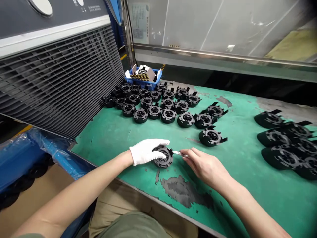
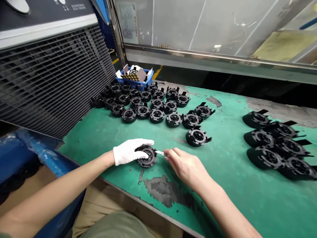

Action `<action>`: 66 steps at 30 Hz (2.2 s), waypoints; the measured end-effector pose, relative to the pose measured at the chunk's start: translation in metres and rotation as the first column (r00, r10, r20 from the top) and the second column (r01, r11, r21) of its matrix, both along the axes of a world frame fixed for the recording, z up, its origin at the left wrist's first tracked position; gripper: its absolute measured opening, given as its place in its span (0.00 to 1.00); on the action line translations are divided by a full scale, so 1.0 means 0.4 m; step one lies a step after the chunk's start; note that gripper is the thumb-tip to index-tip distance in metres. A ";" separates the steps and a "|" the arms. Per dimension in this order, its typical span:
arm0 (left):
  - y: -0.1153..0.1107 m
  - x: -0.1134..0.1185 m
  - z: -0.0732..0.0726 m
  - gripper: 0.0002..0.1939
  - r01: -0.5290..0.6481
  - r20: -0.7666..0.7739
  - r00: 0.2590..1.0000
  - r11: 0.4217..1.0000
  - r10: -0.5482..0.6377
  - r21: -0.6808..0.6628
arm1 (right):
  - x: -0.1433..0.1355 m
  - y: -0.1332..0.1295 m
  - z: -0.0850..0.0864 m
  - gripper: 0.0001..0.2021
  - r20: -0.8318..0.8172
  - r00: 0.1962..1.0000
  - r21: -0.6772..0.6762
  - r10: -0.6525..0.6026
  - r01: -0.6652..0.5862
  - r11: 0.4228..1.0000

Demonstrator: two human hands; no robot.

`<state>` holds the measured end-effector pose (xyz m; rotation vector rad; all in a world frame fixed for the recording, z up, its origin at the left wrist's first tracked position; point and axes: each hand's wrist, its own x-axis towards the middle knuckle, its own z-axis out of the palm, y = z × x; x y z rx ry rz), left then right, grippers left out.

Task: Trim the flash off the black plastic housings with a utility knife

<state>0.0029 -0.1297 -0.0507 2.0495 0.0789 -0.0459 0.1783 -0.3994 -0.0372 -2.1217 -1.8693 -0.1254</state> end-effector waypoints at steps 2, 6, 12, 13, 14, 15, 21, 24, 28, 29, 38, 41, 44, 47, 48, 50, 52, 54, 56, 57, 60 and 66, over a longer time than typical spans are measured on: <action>-0.005 -0.021 -0.007 0.53 -0.043 -0.025 0.999 0.999 0.043 0.022 | -0.017 -0.002 0.000 0.10 0.019 0.999 0.030 0.044 -0.045 0.999; -0.017 -0.024 -0.030 0.71 0.007 0.020 1.000 0.989 -0.010 0.149 | -0.044 -0.010 -0.002 0.13 0.081 0.997 0.050 0.018 -0.022 0.999; -0.013 0.008 -0.024 0.49 0.074 0.154 0.982 0.967 -0.113 0.242 | -0.093 -0.013 0.005 0.14 0.174 0.983 -0.168 -0.066 0.096 0.981; -0.014 0.010 -0.019 0.45 0.086 0.153 0.980 0.966 -0.126 0.243 | -0.101 -0.012 0.007 0.13 0.191 0.979 -0.193 -0.069 0.107 0.975; -0.016 0.011 -0.015 0.43 0.098 0.152 0.979 0.965 -0.138 0.243 | -0.108 -0.011 0.010 0.12 0.206 0.976 -0.216 -0.068 0.113 0.970; -0.017 0.011 -0.012 0.41 0.104 0.152 0.978 0.964 -0.144 0.243 | -0.113 -0.010 0.012 0.12 0.220 0.973 -0.233 -0.064 0.116 0.965; -0.019 0.009 -0.014 0.40 0.087 0.173 0.977 0.970 -0.128 0.227 | -0.104 -0.010 0.024 0.27 0.286 0.957 -0.243 0.044 0.028 0.970; -0.017 0.009 -0.019 0.39 0.084 0.175 0.977 0.972 -0.124 0.220 | -0.086 -0.013 0.024 0.31 0.304 0.946 -0.231 0.108 -0.037 0.972; -0.015 0.008 -0.029 0.44 0.064 0.165 0.981 0.972 -0.102 0.225 | -0.055 -0.010 0.026 0.25 0.326 0.927 -0.194 0.183 -0.124 0.973; -0.014 0.008 -0.031 0.45 0.068 0.159 0.981 0.971 -0.107 0.229 | -0.046 -0.007 0.029 0.24 0.331 0.922 -0.192 0.202 -0.144 0.971; -0.008 0.007 -0.049 0.49 0.071 0.163 0.980 0.963 -0.117 0.261 | 0.064 0.045 0.051 0.22 0.242 0.874 -0.254 0.420 -0.361 0.897; -0.008 0.008 -0.047 0.47 0.079 0.157 0.980 0.963 -0.123 0.259 | 0.093 0.066 0.055 0.22 0.209 0.858 -0.261 0.470 -0.414 0.872; -0.007 0.009 -0.044 0.45 0.085 0.160 0.979 0.963 -0.129 0.255 | 0.108 0.081 0.058 0.19 0.201 0.830 -0.242 0.521 -0.473 0.847; -0.008 0.011 -0.041 0.44 0.088 0.163 0.978 0.962 -0.133 0.258 | 0.097 0.075 0.056 0.15 0.192 0.859 -0.187 0.474 -0.442 0.877; -0.009 0.012 -0.039 0.43 0.090 0.158 0.978 0.961 -0.135 0.261 | 0.087 0.067 0.053 0.14 0.188 0.883 -0.166 0.430 -0.403 0.900; -0.010 0.015 -0.036 0.41 0.095 0.146 0.980 0.959 -0.137 0.266 | 0.059 0.043 0.045 0.13 0.192 0.926 -0.134 0.324 -0.302 0.944; -0.010 0.017 -0.032 0.41 0.101 0.134 0.981 0.958 -0.141 0.267 | 0.027 0.016 0.035 0.13 0.223 0.947 -0.128 0.230 -0.205 0.970; -0.011 0.018 -0.028 0.40 0.106 0.134 0.980 0.959 -0.145 0.263 | -0.004 -0.006 0.025 0.13 0.252 0.955 -0.144 0.154 -0.120 0.982; -0.011 0.017 -0.027 0.41 0.106 0.147 0.978 0.961 -0.147 0.256 | -0.029 -0.018 0.019 0.14 0.265 0.959 -0.165 0.096 -0.053 0.985; -0.012 0.016 -0.026 0.41 0.103 0.156 0.977 0.962 -0.146 0.254 | -0.039 -0.021 0.017 0.15 0.267 0.960 -0.171 0.079 -0.033 0.985; -0.013 0.013 -0.027 0.42 0.092 0.173 0.975 0.964 -0.138 0.250 | -0.053 -0.024 0.018 0.21 0.262 0.962 -0.177 0.080 -0.033 0.984; -0.014 0.010 -0.035 0.43 0.082 0.142 0.982 0.962 -0.122 0.260 | -0.027 -0.021 0.035 0.32 0.243 0.951 -0.258 0.189 -0.124 0.958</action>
